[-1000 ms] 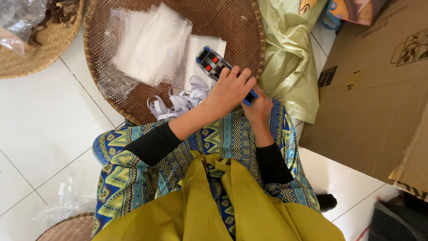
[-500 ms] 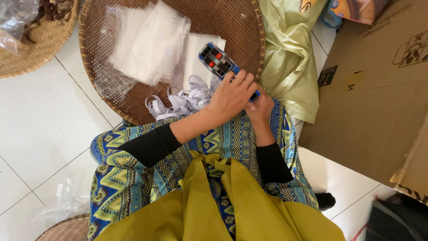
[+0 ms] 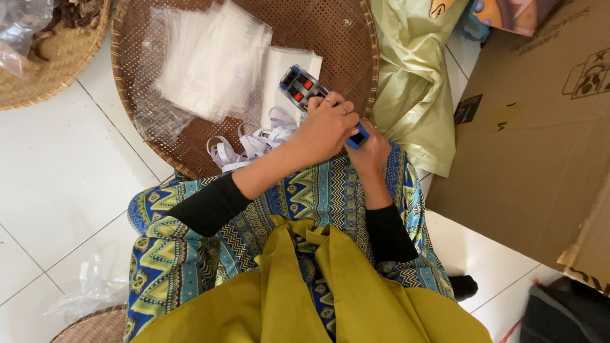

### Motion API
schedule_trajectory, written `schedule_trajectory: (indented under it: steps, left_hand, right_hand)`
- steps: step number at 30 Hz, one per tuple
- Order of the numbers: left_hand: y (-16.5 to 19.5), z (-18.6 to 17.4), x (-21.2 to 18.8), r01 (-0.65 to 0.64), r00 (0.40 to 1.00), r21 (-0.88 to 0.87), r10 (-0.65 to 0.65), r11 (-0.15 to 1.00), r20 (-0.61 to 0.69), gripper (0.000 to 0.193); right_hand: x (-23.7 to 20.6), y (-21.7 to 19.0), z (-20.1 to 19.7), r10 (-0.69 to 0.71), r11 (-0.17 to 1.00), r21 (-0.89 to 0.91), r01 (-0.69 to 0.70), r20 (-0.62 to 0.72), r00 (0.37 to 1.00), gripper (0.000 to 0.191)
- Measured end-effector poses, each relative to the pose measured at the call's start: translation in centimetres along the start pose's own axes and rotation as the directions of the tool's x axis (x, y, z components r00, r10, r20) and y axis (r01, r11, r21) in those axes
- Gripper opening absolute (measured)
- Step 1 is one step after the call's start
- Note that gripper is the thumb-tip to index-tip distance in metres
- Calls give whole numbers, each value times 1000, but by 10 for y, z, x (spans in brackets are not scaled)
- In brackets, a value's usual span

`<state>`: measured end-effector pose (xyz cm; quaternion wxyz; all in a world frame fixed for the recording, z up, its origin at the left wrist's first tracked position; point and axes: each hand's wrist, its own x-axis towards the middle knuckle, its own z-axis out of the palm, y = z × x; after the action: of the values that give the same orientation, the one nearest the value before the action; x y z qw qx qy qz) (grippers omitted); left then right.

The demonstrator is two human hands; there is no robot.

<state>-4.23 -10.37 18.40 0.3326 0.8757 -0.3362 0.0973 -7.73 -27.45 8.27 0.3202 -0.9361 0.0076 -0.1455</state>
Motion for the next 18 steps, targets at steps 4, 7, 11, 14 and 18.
schedule_trajectory:
  steps: [4,7,11,14,18]
  left_hand:
    - [-2,-10,4,7,1000,-46,-6,999,27,11]
    - [-9,-20,9,98,984,-162,-72,982,162,13]
    - [0,-19,11,-23,995,-55,28,998,91,18]
    - [6,-21,12,-100,994,35,99,994,36,24]
    - [14,-30,17,-102,992,145,90,984,85,43]
  right_hand:
    - [1,4,1,-10,1000,-4,10,0,1000,44]
    - [2,9,4,98,995,-38,-96,63,993,46]
    - [0,18,9,114,992,-60,-110,65,991,43]
    - [-1,25,12,73,996,-45,-72,26,997,44]
    - [-2,31,13,53,999,-8,-53,37,998,36]
